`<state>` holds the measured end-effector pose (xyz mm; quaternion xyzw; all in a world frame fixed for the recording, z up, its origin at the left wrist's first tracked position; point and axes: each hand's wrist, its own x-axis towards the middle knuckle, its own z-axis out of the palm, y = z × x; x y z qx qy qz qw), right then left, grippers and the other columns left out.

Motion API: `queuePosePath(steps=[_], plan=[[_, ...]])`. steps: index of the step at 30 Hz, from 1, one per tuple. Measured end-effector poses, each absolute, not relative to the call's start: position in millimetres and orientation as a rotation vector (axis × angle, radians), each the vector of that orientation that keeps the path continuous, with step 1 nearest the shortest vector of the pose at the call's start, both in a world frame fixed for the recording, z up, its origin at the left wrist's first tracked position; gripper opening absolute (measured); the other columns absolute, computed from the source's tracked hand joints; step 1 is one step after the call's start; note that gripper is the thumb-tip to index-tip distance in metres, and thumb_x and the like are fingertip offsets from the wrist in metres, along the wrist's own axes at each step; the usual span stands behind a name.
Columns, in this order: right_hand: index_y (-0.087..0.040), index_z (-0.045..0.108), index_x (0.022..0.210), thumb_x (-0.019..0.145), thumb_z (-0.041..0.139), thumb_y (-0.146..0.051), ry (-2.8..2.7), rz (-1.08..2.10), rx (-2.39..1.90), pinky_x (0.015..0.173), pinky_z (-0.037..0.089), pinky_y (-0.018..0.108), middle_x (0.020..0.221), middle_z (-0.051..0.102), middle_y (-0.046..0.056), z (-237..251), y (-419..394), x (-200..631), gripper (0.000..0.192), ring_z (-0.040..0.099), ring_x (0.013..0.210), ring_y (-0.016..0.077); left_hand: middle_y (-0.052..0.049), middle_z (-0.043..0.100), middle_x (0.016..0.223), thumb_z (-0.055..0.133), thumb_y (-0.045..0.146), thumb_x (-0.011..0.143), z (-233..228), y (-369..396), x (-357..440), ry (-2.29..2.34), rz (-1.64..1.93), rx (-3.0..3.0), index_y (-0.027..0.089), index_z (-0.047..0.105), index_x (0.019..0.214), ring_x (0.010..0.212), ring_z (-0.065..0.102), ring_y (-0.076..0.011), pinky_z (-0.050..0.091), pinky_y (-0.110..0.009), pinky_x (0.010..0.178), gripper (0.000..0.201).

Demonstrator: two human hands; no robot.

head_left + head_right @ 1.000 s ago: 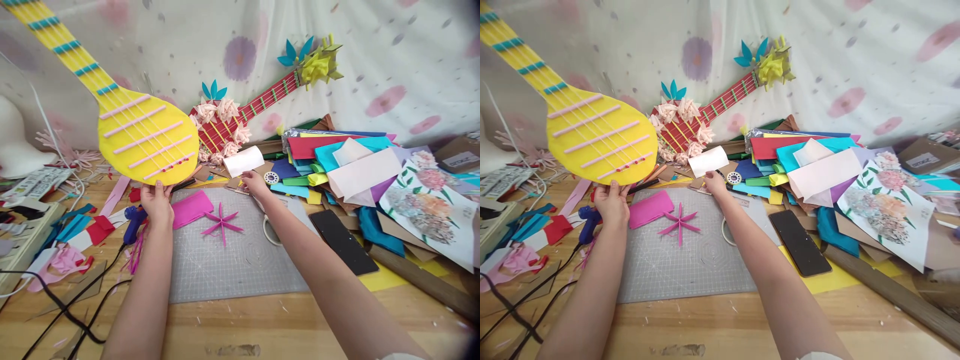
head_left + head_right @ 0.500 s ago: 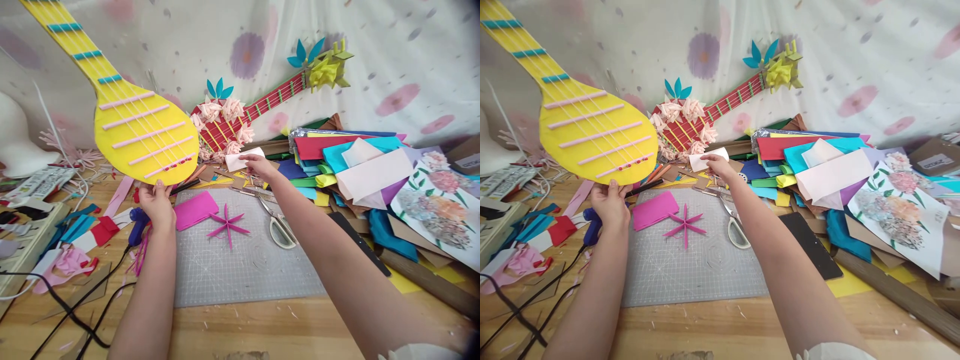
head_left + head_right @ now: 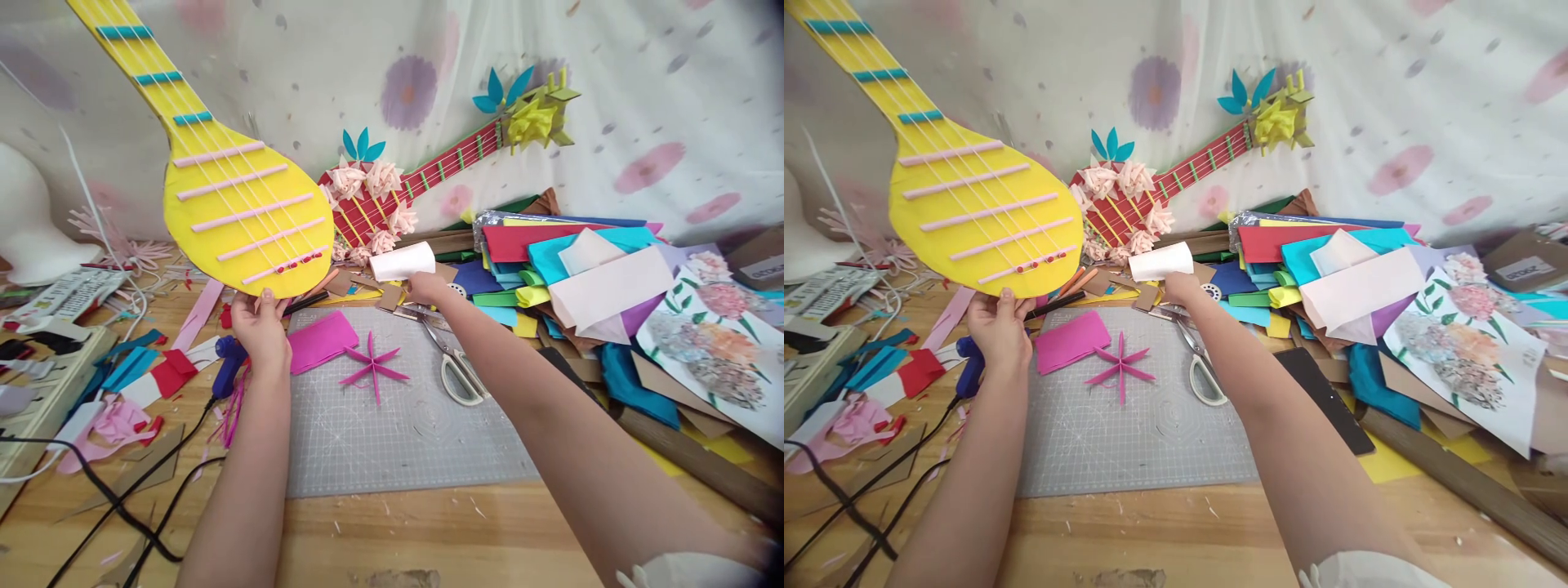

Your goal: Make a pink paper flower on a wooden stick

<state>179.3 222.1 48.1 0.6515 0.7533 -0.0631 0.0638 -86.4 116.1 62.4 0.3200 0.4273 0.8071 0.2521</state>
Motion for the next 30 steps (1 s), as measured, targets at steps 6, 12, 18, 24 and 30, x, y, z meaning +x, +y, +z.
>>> queuePosePath(steps=[6, 12, 18, 24, 30], plan=[[-0.019, 0.059, 0.093, 0.071, 0.055, -0.025, 2.37, -0.446, 2.203, 0.055, 0.037, 0.021, 0.084, 0.066, 0.003, 69.1, 226.9, 206.1, 0.024, 0.056, 0.066, 0.0126, -0.006, 0.06, 0.099, 0.063, 0.03, 0.07, 75.1, 110.8, -86.0, 1.129, 2.197, 0.882, 0.018, 0.05, 0.092, 0.089, 0.062, -0.016, 0.051, -0.041, 0.08, 0.029], [-0.02, 0.064, 0.088, 0.077, 0.051, -0.036, 2.456, -0.164, 2.203, 0.07, 0.041, 0.026, 0.097, 0.064, 0.007, 63.1, 205.4, 194.1, 0.022, 0.056, 0.087, 0.0185, -0.004, 0.06, 0.088, 0.066, 0.023, 0.066, 95.4, 102.9, -94.6, 1.123, 2.32, 0.86, 0.014, 0.046, 0.082, 0.077, 0.062, -0.0132, 0.053, -0.043, 0.077, 0.028], [-0.016, 0.055, 0.116, 0.083, 0.045, -0.029, 2.992, -0.206, 1.544, 0.094, 0.035, 0.03, 0.119, 0.056, 0.01, 46.1, 192.2, 109.7, 0.037, 0.048, 0.11, 0.0201, -0.002, 0.058, 0.094, 0.061, 0.017, 0.066, 102.7, 95.7, -119.6, 1.304, 2.426, 0.909, 0.016, 0.045, 0.085, 0.084, 0.061, -0.0127, 0.055, -0.039, 0.074, 0.025], [-0.015, 0.038, 0.131, 0.078, 0.041, -0.012, 3.069, -0.1, 1.243, 0.102, 0.026, 0.04, 0.137, 0.04, 0.01, 38.5, 222.8, 24.6, 0.053, 0.035, 0.125, 0.022, -0.002, 0.057, 0.099, 0.061, 0.009, 0.062, 103.8, 88.6, -141.4, 1.248, 2.542, 0.963, 0.016, 0.047, 0.09, 0.085, 0.061, -0.015, 0.055, -0.042, 0.075, 0.032], [-0.018, 0.048, 0.124, 0.083, 0.037, -0.017, 2.975, 0.061, 1.225, 0.093, 0.032, 0.041, 0.125, 0.053, 0.01, 37.8, 236.7, 16.6, 0.042, 0.043, 0.115, 0.0254, -0.003, 0.057, 0.101, 0.063, 0.009, 0.059, 101.7, 89.0, -146.4, 1.29, 2.548, 0.926, 0.016, 0.048, 0.09, 0.089, 0.06, -0.0164, 0.054, -0.043, 0.076, 0.035]])
